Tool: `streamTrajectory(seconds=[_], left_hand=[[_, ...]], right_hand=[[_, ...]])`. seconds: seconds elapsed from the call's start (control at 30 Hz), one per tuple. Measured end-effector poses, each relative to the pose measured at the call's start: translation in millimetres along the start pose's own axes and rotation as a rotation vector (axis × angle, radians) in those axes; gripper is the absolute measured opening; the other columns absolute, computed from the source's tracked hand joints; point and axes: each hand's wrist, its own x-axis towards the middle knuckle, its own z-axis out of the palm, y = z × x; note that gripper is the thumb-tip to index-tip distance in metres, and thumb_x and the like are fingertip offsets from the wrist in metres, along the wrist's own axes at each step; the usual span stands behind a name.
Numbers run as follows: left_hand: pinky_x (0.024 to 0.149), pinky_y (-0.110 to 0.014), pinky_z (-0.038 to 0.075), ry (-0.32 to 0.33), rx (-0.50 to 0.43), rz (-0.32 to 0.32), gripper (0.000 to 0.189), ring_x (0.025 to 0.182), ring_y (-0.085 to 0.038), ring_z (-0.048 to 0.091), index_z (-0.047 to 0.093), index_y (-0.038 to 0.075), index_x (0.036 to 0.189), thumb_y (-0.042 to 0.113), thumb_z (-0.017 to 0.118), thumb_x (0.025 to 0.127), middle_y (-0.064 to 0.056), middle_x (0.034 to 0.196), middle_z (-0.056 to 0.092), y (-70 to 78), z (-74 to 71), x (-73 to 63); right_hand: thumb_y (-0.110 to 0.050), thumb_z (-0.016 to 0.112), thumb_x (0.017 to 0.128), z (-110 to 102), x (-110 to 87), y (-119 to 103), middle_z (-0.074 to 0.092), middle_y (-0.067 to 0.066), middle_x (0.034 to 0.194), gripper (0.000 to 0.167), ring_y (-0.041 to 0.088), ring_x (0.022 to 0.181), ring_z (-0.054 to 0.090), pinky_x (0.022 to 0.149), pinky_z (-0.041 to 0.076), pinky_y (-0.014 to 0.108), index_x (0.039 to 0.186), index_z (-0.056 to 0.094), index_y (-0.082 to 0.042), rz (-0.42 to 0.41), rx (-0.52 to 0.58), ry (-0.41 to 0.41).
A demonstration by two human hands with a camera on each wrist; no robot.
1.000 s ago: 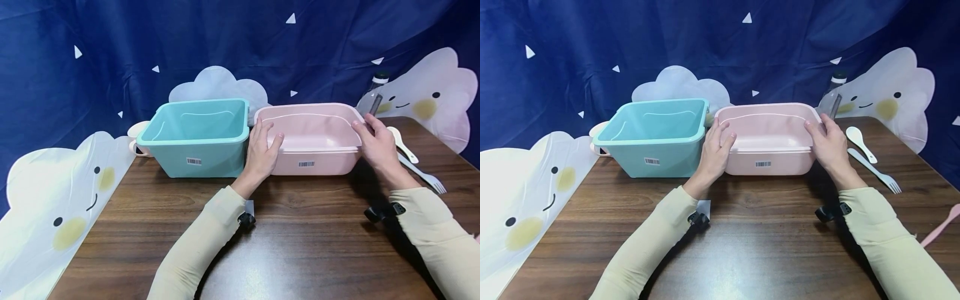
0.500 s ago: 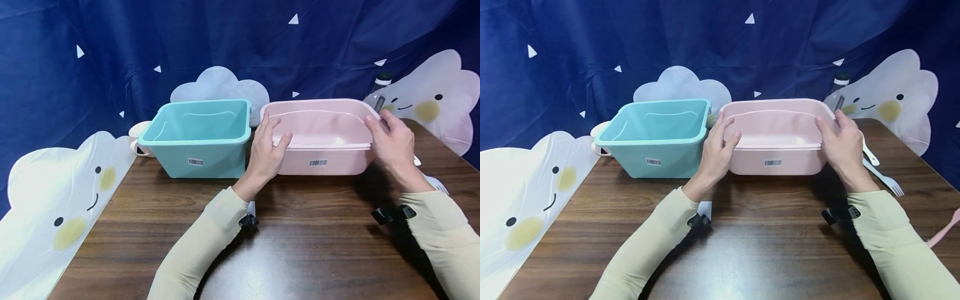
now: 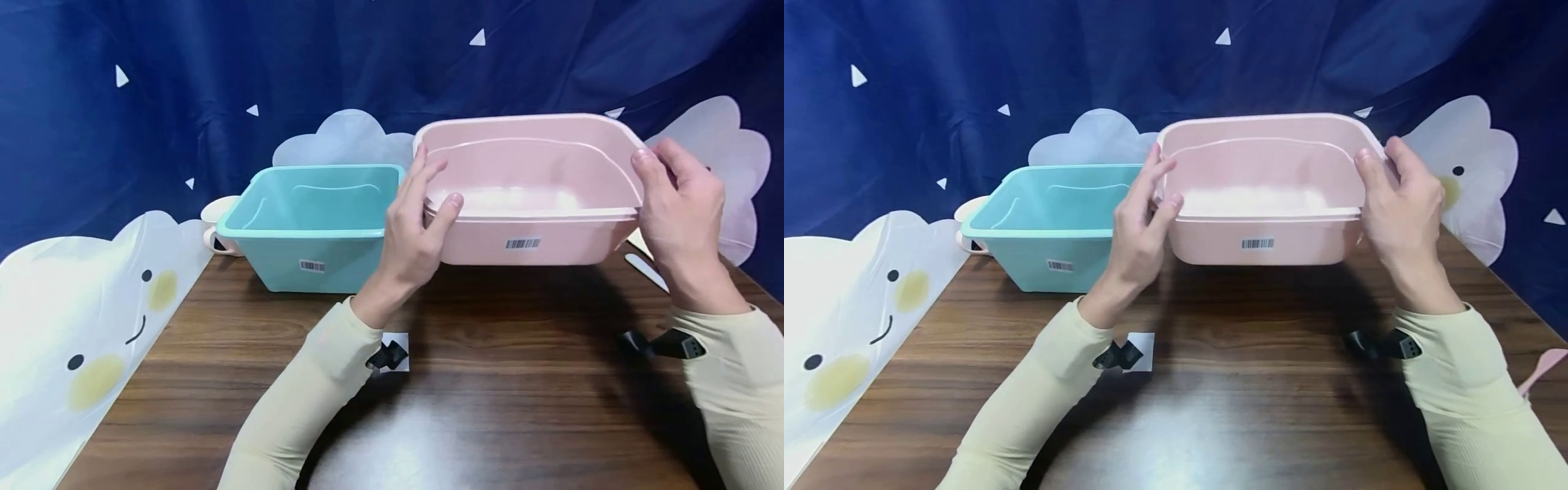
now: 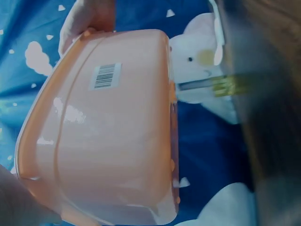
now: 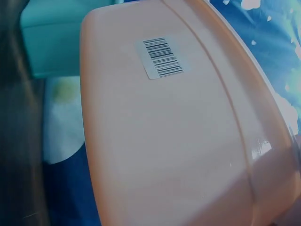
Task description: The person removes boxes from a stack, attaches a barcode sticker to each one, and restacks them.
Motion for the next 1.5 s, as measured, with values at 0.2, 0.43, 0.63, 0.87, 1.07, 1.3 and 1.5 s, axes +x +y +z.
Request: streamTrajectory(seconds=[0.2, 0.43, 0.63, 0.87, 1.07, 1.3, 1.5], left_hand=[[0.122, -0.026, 0.028, 0.115, -0.039, 0.05, 0.054, 0.15, -0.019, 0.036, 0.056, -0.006, 0.137, 0.026, 0.052, 0.094, -0.023, 0.158, 0.038, 8.2, -27.6, 14.1], [0.121, -0.029, 0.031, 0.218, -0.167, 0.047, 0.06, 0.15, -0.015, 0.035, 0.054, -0.01, 0.136, 0.028, 0.048, 0.09, -0.021, 0.16, 0.036, 12.3, -61.9, 24.2], [0.123, -0.03, 0.029, 0.292, -0.31, 0.079, 0.058, 0.15, -0.019, 0.036, 0.051, -0.017, 0.134, 0.018, 0.046, 0.088, -0.023, 0.159, 0.037, 14.0, -87.1, 28.3], [0.122, -0.032, 0.031, 0.394, -0.359, 0.098, 0.052, 0.148, -0.022, 0.04, 0.053, -0.018, 0.129, 0.01, 0.042, 0.088, -0.025, 0.154, 0.045, 7.9, -111.8, 26.3], [0.12, -0.03, 0.034, 0.477, -0.425, 0.064, 0.05, 0.145, -0.021, 0.044, 0.056, -0.016, 0.127, 0.01, 0.042, 0.088, -0.023, 0.15, 0.049, 5.1, -126.8, 29.4], [0.118, -0.03, 0.037, 0.524, -0.429, 0.048, 0.05, 0.145, -0.02, 0.044, 0.056, -0.014, 0.128, 0.011, 0.04, 0.088, -0.02, 0.152, 0.047, -2.9, -143.1, 30.6], [0.118, -0.03, 0.038, 0.578, -0.451, 0.03, 0.051, 0.141, -0.019, 0.049, 0.058, -0.01, 0.128, 0.012, 0.041, 0.086, -0.015, 0.15, 0.051, -14.3, -157.3, 30.1]], right_hand=[[-0.024, 0.062, 0.098, 15.2, 9.5, -34.4, 0.052, -0.019, 0.063, 0.024, 0.0, 0.064, 0.047, 0.06, 0.035, 0.015, 0.076, 0.061, -0.032, -0.048, 0.106, -0.012], [-0.027, 0.064, 0.097, 39.6, 19.4, -71.0, 0.044, -0.016, 0.06, 0.028, 0.001, 0.059, 0.043, 0.056, 0.032, 0.018, 0.071, 0.053, -0.03, -0.132, 0.115, -0.04], [-0.029, 0.064, 0.097, 61.5, 20.3, -92.4, 0.058, -0.014, 0.069, 0.019, -0.001, 0.066, 0.053, 0.064, 0.038, 0.014, 0.079, 0.061, -0.025, -0.156, 0.14, -0.07], [-0.041, 0.061, 0.097, 85.2, 13.5, -113.2, 0.055, 0.007, 0.149, 0.057, 0.008, 0.133, 0.055, 0.111, 0.038, 0.016, 0.146, 0.054, -0.011, -0.127, 0.071, -0.151], [-0.044, 0.06, 0.097, 104.7, 14.9, -127.1, 0.053, 0.006, 0.151, 0.061, 0.01, 0.138, 0.051, 0.113, 0.036, 0.016, 0.148, 0.052, -0.011, -0.165, 0.047, -0.188], [-0.047, 0.057, 0.098, 126.9, 15.7, -139.5, 0.05, 0.004, 0.154, 0.063, 0.009, 0.14, 0.048, 0.114, 0.035, 0.017, 0.15, 0.048, -0.013, -0.149, 0.029, -0.242], [-0.051, 0.055, 0.098, 147.6, 9.3, -145.5, 0.046, 0.001, 0.157, 0.065, 0.008, 0.142, 0.046, 0.114, 0.035, 0.019, 0.152, 0.046, -0.016, -0.132, 0.0, -0.283]])
